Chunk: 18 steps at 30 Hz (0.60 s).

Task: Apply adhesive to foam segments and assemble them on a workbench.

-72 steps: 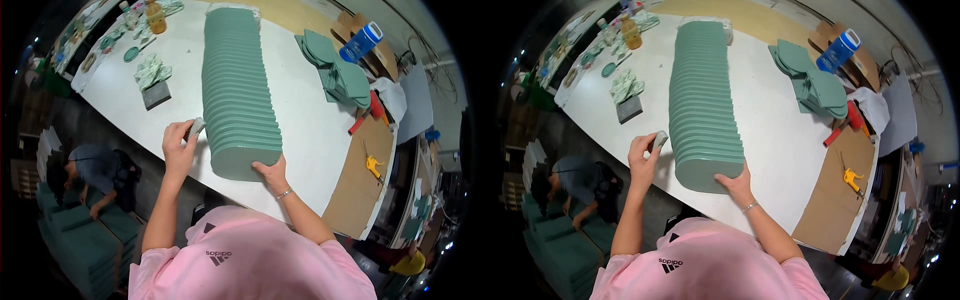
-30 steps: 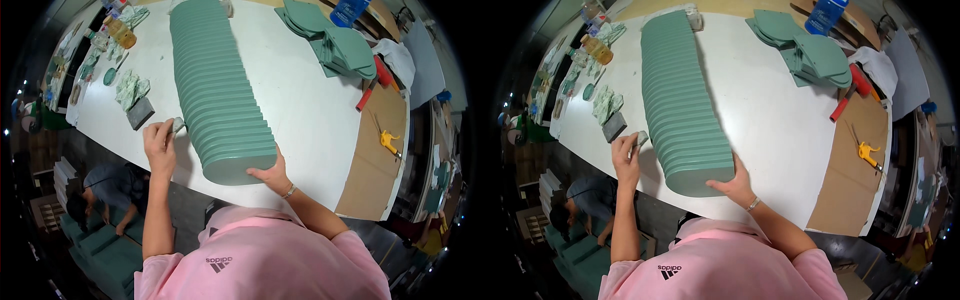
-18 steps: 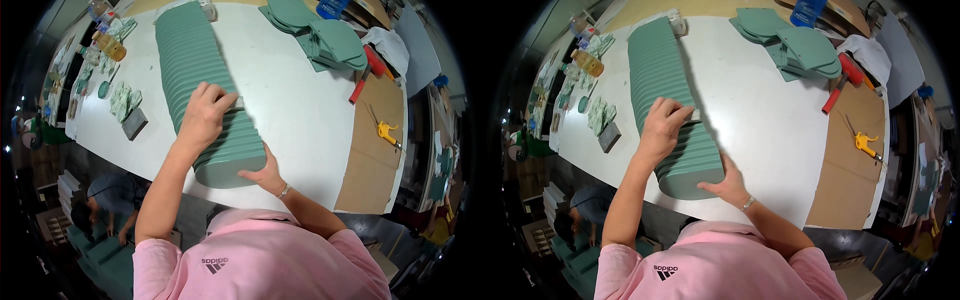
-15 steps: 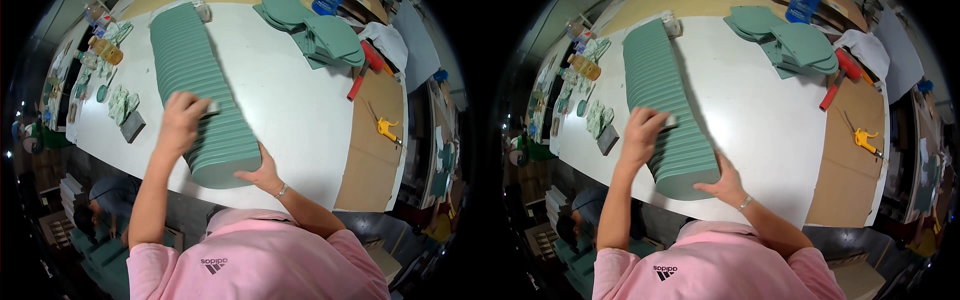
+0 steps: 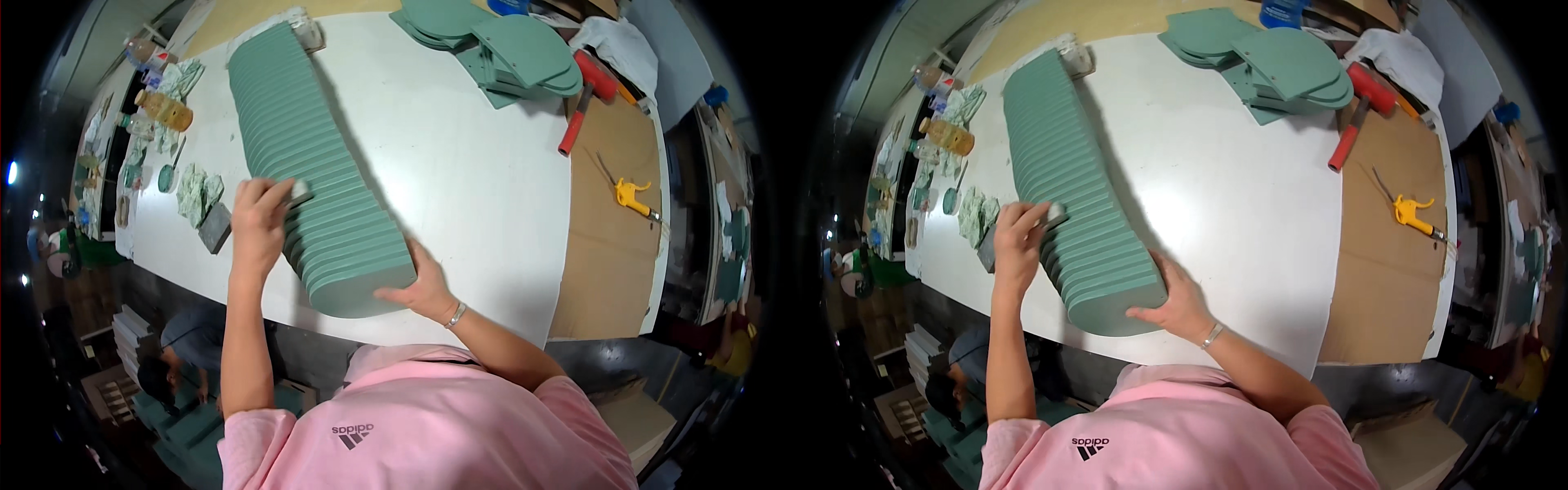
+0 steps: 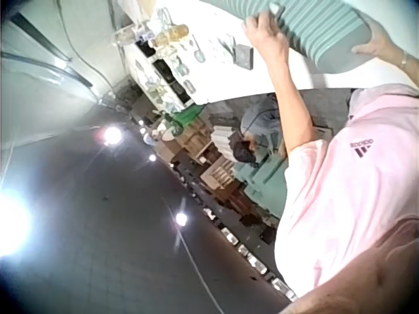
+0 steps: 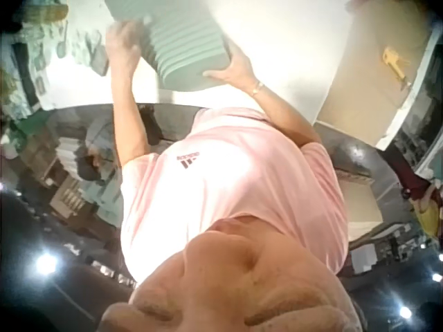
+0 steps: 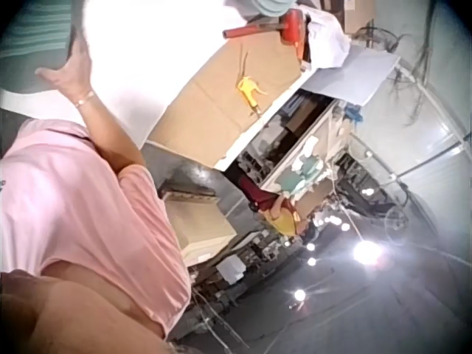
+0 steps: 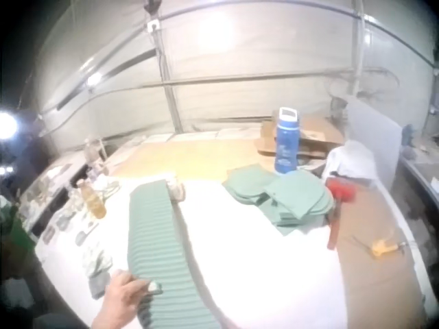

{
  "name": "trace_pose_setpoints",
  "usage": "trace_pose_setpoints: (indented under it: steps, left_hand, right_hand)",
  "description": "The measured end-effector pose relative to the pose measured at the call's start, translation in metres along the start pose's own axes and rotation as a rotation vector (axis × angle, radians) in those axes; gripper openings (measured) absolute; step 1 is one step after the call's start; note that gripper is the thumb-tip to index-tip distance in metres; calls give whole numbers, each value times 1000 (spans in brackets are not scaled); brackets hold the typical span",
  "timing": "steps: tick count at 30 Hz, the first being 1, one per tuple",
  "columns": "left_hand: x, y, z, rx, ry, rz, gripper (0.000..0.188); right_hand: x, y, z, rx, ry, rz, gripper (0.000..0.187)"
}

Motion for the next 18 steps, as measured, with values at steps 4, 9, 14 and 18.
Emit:
trace_pose_setpoints:
  steps: [4, 9, 14, 18]
  left_hand:
    - [-13, -6, 22, -51, 6, 48, 38]
    - [1, 20, -17, 36, 10, 77, 38]
    - [24, 64, -84, 279, -68, 106, 34]
    - [9, 31, -15, 80, 33, 119, 34]
  right_hand:
    - [-3, -3, -7, 26, 13, -2, 102]
    - [-2, -1, 6, 36, -8, 8, 102]
    - [-5, 0, 5, 6, 12, 2, 103]
    - [-7, 0, 8, 8, -36, -7, 104]
Point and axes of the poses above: each hand's wrist, its own y-axis away from the middle knuckle, its own x-axis out of the back of the hand, z = x × y, the point moved 9 cm from there along -y, towards the middle knuckle, and after that the axes turned 1 degree about y, right-handed, at the moved point
